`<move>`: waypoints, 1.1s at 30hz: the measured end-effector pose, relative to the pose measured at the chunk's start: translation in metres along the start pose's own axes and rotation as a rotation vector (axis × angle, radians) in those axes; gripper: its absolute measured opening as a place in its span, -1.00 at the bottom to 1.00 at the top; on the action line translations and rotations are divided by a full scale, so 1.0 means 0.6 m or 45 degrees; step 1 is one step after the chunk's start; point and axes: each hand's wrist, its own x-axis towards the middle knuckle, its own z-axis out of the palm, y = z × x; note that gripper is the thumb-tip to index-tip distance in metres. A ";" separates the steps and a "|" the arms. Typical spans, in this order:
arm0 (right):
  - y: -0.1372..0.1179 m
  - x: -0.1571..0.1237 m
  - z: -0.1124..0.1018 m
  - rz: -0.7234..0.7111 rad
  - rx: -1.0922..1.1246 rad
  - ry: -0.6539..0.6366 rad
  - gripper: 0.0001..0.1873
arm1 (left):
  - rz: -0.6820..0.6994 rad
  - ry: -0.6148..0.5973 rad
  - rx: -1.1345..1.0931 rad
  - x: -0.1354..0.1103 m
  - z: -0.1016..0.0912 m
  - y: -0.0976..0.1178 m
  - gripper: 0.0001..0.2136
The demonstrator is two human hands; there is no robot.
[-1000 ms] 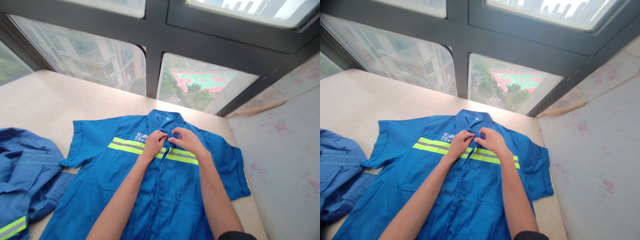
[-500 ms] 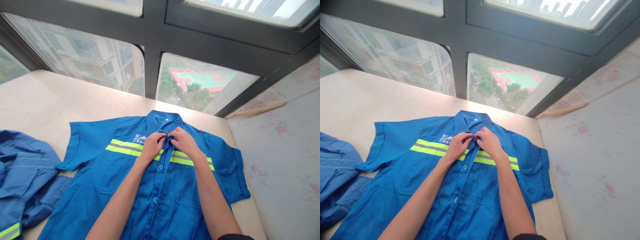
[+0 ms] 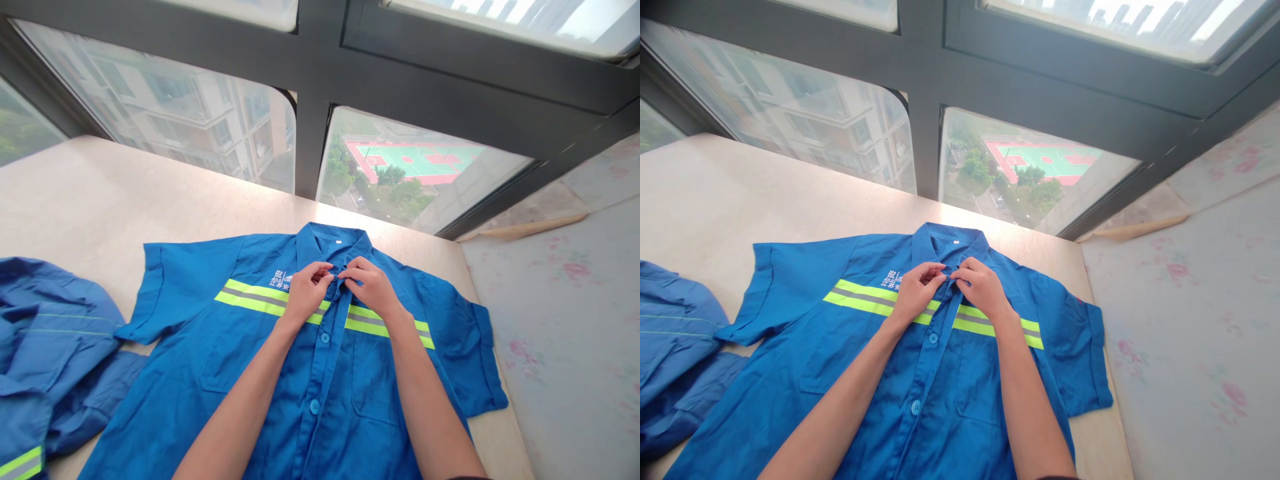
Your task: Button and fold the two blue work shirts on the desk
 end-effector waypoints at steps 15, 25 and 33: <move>0.002 -0.006 0.008 -0.008 0.102 0.045 -0.81 | -0.019 0.024 -0.093 0.001 0.000 -0.001 -0.84; 0.011 -0.009 0.013 -0.018 0.050 0.103 -0.78 | -0.077 0.017 -0.156 0.005 -0.003 0.000 -0.85; 0.012 -0.012 0.024 -0.037 0.033 0.111 -0.76 | -0.153 -0.041 -0.201 0.008 -0.007 -0.003 -0.84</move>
